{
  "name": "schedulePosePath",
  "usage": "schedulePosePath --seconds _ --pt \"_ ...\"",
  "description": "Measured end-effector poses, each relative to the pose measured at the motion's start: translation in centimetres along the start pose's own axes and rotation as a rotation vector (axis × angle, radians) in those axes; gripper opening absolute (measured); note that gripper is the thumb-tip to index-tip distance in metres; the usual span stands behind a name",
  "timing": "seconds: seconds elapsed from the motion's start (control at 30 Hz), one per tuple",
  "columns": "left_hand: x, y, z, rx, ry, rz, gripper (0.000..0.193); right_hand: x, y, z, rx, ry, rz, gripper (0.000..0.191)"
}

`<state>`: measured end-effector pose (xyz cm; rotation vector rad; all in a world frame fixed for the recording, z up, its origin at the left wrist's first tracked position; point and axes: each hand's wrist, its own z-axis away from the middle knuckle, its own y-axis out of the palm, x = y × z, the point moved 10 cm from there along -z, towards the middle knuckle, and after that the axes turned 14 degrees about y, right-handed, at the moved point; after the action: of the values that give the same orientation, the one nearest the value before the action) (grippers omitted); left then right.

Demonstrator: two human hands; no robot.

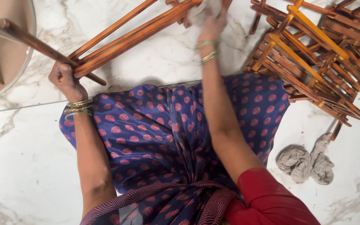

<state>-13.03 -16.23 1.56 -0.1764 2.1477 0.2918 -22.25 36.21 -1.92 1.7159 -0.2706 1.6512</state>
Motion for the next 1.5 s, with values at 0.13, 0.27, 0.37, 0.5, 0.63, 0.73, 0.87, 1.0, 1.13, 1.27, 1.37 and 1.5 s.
schedulePosePath --seconds 0.13,0.27,0.37,0.5,0.63,0.73,0.87,1.0,1.13,1.27,1.37,1.5 --pt "1.3 0.7 0.4 -0.025 -0.162 0.159 0.049 -1.4 7.1 11.4 -0.228 -0.145 0.645 0.081" --pt "1.8 0.7 0.5 -0.076 -0.225 0.141 0.047 -6.0 15.5 23.2 0.266 0.186 0.349 0.04" --pt "2.2 0.1 0.4 -0.13 -0.253 -0.025 0.049 -7.6 19.1 28.9 0.631 0.162 0.531 0.038" --pt "1.9 0.8 0.2 -0.095 -0.263 0.013 0.046 -6.9 16.3 26.5 0.755 0.032 0.411 0.043" --pt "0.4 2.2 -0.2 -0.052 -0.2 0.133 0.045 -2.8 4.7 12.4 0.096 -0.008 0.542 0.049" --pt "-0.5 2.7 -0.5 -0.031 -0.166 0.121 0.048 -0.1 0.5 5.3 -0.141 -0.004 0.401 0.038" --pt "-0.9 2.7 -0.4 -0.009 -0.165 0.088 0.049 2.1 3.7 3.7 -0.176 -0.176 0.465 0.038" --pt "-0.7 2.6 -0.3 -0.002 -0.171 0.125 0.048 4.3 5.9 6.8 -0.239 -0.456 0.606 0.043" --pt "-0.1 2.1 -0.2 -0.011 -0.156 0.16 0.047 4.0 5.1 7.9 -0.138 -0.529 0.691 0.044" --pt "1.0 1.3 0.2 0.005 -0.126 0.105 0.048 0.8 3.1 6.8 -0.011 -0.35 0.924 0.037" --pt "1.7 0.3 0.3 0.012 -0.075 -0.005 0.051 -1.8 -0.4 5.5 0.082 -0.006 0.949 0.03" --pt "1.4 0.2 -0.5 0.081 0.032 -0.108 0.057 -1.8 -7.2 5.3 0.093 0.287 0.387 0.039"
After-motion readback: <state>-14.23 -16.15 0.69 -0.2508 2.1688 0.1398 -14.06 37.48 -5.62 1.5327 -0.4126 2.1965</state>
